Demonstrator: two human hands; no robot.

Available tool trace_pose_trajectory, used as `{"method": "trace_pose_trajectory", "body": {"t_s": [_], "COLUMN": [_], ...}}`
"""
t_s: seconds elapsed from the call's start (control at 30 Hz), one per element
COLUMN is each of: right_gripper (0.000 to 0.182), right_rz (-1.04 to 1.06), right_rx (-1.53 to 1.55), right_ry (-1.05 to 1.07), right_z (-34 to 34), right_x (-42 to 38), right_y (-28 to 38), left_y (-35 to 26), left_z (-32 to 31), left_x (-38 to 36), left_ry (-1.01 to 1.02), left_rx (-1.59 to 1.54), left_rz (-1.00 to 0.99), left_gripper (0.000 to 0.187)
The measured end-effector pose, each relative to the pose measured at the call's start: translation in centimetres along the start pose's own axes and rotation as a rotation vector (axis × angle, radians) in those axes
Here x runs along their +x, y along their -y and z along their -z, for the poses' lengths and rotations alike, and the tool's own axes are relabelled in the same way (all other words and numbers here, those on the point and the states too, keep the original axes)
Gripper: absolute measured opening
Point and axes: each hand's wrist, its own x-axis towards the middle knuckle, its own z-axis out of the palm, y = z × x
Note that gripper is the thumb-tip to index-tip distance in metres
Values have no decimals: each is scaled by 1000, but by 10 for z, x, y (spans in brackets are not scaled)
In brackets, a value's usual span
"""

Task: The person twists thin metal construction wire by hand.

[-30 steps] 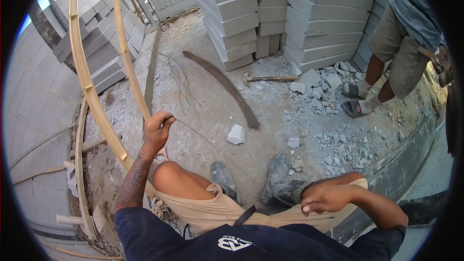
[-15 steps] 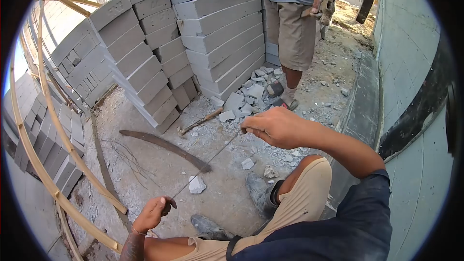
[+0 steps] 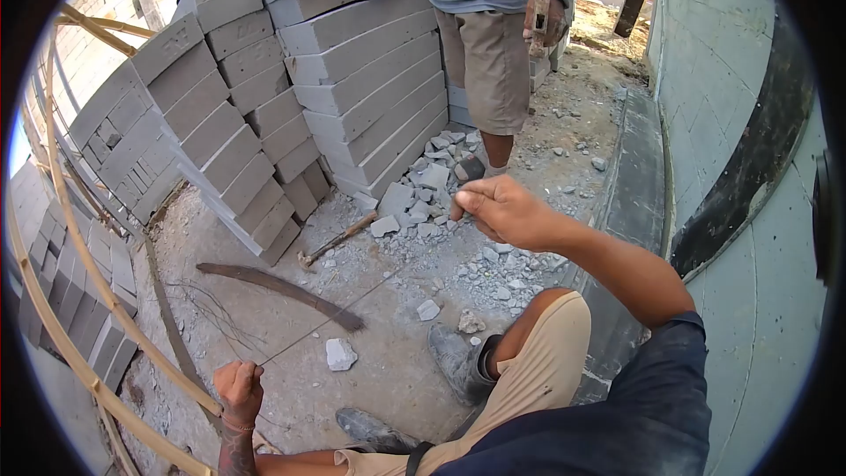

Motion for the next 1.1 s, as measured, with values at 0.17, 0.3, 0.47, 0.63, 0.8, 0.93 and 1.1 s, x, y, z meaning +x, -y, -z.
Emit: {"method": "trace_pose_trajectory", "body": {"t_s": [0.17,0.3,0.47,0.63,0.8,0.93,1.1], "right_gripper": [48,39,24,15,25,27,27], "right_rz": [-81,77,-69,214,197,-504,-271], "right_rx": [155,190,-224,-871,62,558,222], "right_ry": [576,562,433,208,722,422,796], "right_z": [-71,-81,-96,-124,-91,-103,-130], "right_x": [-16,6,51,54,56,82,64], "right_y": [-50,8,3,-29,23,-58,-77], "left_y": [40,27,-31,-22,-24,-19,-9], "left_z": [-4,-10,-27,-39,-58,-52,-54], "left_x": [-37,-29,28,31,-8,8,-3], "left_ry": [168,499,552,500,335,203,270], "left_rx": [45,-269,-637,-410,-474,-333,-236], "left_rz": [143,352,533,384,64,6,8], "left_gripper": [14,12,17,16,10,15,24]}}
